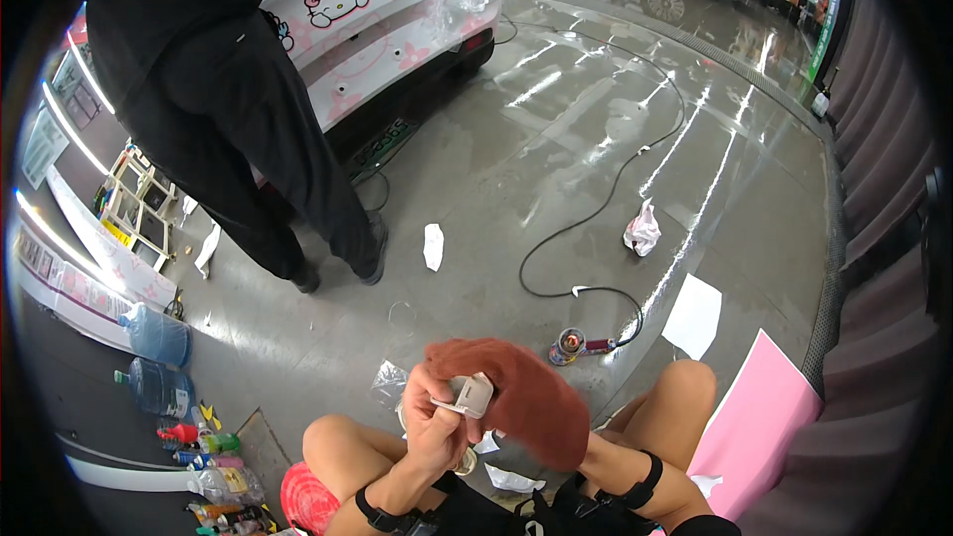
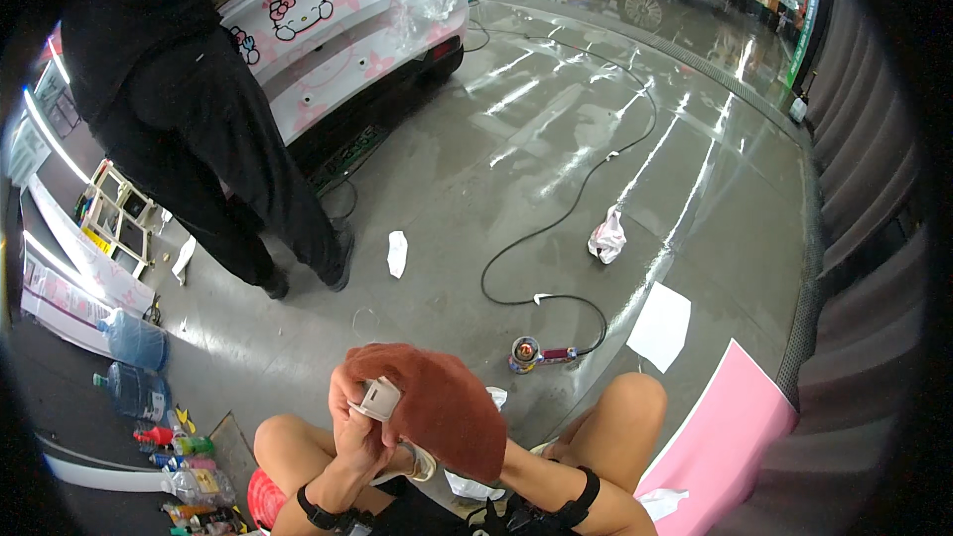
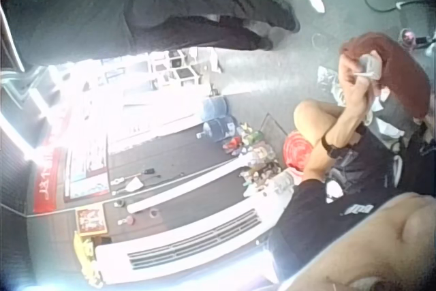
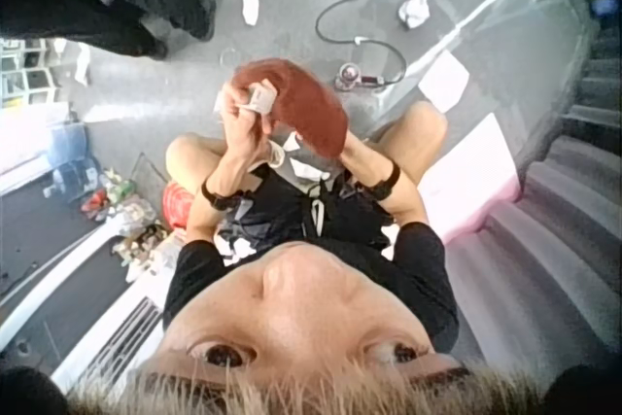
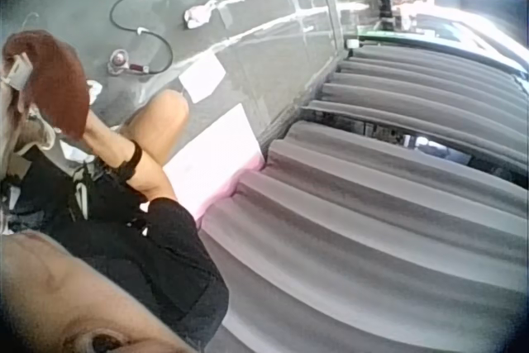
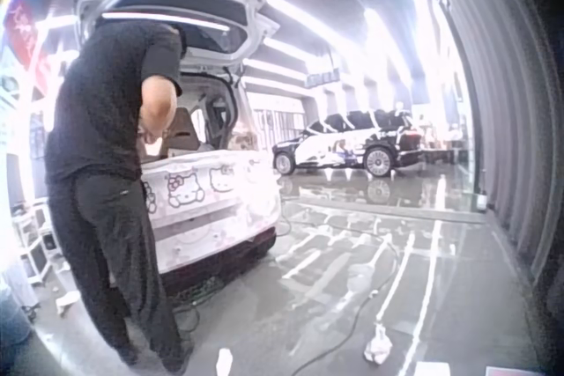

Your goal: The person wipes a small white plastic component with a red cloth, dipping the cloth into a red bucket of liquid. They clean different sides of the part and then pick up a pink vinyl sheet.

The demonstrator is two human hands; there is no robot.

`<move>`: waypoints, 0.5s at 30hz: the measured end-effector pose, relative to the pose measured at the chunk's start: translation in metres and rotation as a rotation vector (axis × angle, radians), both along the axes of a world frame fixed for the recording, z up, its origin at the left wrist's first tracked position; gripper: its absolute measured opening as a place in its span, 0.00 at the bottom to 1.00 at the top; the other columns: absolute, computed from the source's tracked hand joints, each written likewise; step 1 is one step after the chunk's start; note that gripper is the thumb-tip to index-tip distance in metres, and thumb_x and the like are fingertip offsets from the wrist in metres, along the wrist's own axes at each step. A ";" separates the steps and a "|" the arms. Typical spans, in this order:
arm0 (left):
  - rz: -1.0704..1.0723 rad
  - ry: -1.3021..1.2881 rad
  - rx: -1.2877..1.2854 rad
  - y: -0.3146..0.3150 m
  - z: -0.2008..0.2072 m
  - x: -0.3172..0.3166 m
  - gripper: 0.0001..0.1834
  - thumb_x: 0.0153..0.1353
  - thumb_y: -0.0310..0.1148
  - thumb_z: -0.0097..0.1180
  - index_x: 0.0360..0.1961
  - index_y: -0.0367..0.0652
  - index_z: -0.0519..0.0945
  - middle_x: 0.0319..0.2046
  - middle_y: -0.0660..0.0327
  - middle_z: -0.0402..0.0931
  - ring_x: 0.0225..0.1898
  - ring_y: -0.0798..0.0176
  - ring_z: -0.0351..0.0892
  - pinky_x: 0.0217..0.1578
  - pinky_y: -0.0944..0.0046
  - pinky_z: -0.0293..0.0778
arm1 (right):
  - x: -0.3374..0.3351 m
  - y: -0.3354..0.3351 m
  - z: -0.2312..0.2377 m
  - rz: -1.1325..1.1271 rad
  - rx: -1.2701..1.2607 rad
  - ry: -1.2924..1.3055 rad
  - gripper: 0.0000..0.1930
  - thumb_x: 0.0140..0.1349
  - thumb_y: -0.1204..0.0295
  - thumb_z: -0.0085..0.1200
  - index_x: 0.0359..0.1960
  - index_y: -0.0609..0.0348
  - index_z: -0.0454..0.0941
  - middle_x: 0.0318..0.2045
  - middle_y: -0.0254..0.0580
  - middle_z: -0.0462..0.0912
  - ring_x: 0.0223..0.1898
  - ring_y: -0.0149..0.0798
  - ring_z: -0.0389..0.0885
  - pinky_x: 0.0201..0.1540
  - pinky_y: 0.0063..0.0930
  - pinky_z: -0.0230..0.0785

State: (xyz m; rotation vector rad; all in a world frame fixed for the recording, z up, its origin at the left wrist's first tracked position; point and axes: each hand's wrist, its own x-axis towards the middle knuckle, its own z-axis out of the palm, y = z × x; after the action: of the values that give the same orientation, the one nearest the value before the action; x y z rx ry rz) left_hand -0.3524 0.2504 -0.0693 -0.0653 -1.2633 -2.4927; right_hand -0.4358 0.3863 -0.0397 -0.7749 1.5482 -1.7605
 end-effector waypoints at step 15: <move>-0.018 0.010 0.102 0.001 0.006 -0.001 0.22 0.61 0.42 0.66 0.38 0.47 0.62 0.47 0.51 0.74 0.22 0.68 0.78 0.15 0.76 0.76 | -0.001 -0.005 0.007 -0.035 -0.115 0.181 0.25 0.57 0.73 0.62 0.57 0.59 0.73 0.53 0.41 0.79 0.56 0.39 0.75 0.62 0.32 0.65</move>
State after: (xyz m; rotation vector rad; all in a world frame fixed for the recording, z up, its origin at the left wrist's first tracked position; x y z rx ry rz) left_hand -0.3535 0.2513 -0.0636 -0.0643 -1.1347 -2.5644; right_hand -0.4370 0.3809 -0.0324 -0.9932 1.5957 -1.8616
